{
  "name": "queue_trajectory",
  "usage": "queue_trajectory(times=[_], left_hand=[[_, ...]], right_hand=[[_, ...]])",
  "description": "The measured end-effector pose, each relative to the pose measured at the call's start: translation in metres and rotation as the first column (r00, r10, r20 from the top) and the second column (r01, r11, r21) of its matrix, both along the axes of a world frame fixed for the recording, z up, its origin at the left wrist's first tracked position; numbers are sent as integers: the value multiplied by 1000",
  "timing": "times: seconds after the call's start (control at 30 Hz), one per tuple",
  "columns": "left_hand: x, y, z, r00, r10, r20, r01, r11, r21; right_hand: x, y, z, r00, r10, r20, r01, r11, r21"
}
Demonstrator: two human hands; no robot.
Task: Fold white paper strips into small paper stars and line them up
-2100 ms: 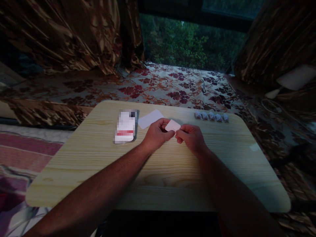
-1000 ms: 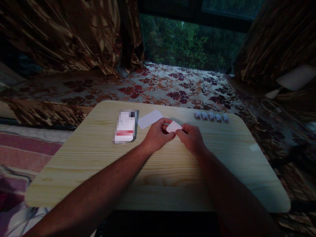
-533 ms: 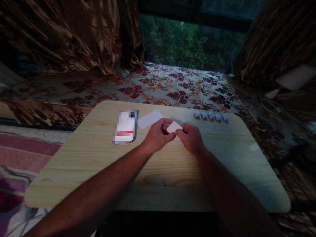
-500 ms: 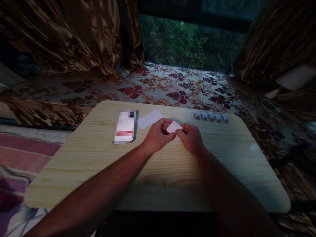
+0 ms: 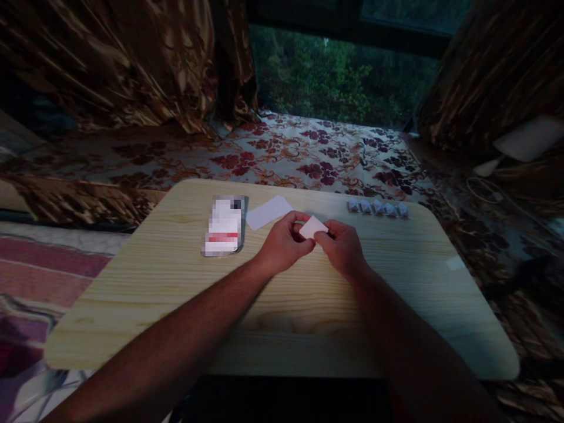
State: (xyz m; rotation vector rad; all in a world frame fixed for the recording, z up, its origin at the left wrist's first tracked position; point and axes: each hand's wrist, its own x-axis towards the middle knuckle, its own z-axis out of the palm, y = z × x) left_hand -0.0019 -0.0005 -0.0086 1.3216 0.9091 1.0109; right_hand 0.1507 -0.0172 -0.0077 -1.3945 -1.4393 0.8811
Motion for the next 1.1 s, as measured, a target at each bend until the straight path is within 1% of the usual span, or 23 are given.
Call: queue_trajectory(times=[0.1, 0.27, 0.5, 0.6, 0.7, 0.9, 1.0, 1.1], left_hand=[[0, 0, 0, 1000, -8, 3, 8, 1000, -8], [0, 0, 0, 1000, -4, 9, 4, 1000, -8], [2, -1, -3, 999, -41, 33, 41, 999, 5], [2, 0, -3, 999, -21, 30, 22, 1000, -8], [1, 2, -1, 1000, 7, 30, -6, 1000, -30], [1, 2, -2, 1000, 4, -8, -4, 1000, -2], [0, 2, -2, 1000, 13, -17, -13, 1000, 3], [-1, 4, -3, 1000, 14, 8, -13, 1000, -12]], right_hand=[[-1, 0, 0, 1000, -1, -8, 1, 1000, 17], [-1, 1, -3, 998, -1, -68, -2, 1000, -31], [0, 1, -2, 1000, 6, 21, -6, 1000, 23], [1, 1, -3, 999, 7, -37, -7, 1000, -6], [2, 2, -4, 996, 28, -85, -33, 998, -54], [3, 2, -4, 998, 48, -34, -49, 999, -12], [3, 3, -2, 998, 40, -58, -42, 998, -37], [3, 2, 0, 996, 31, -79, -37, 997, -75]])
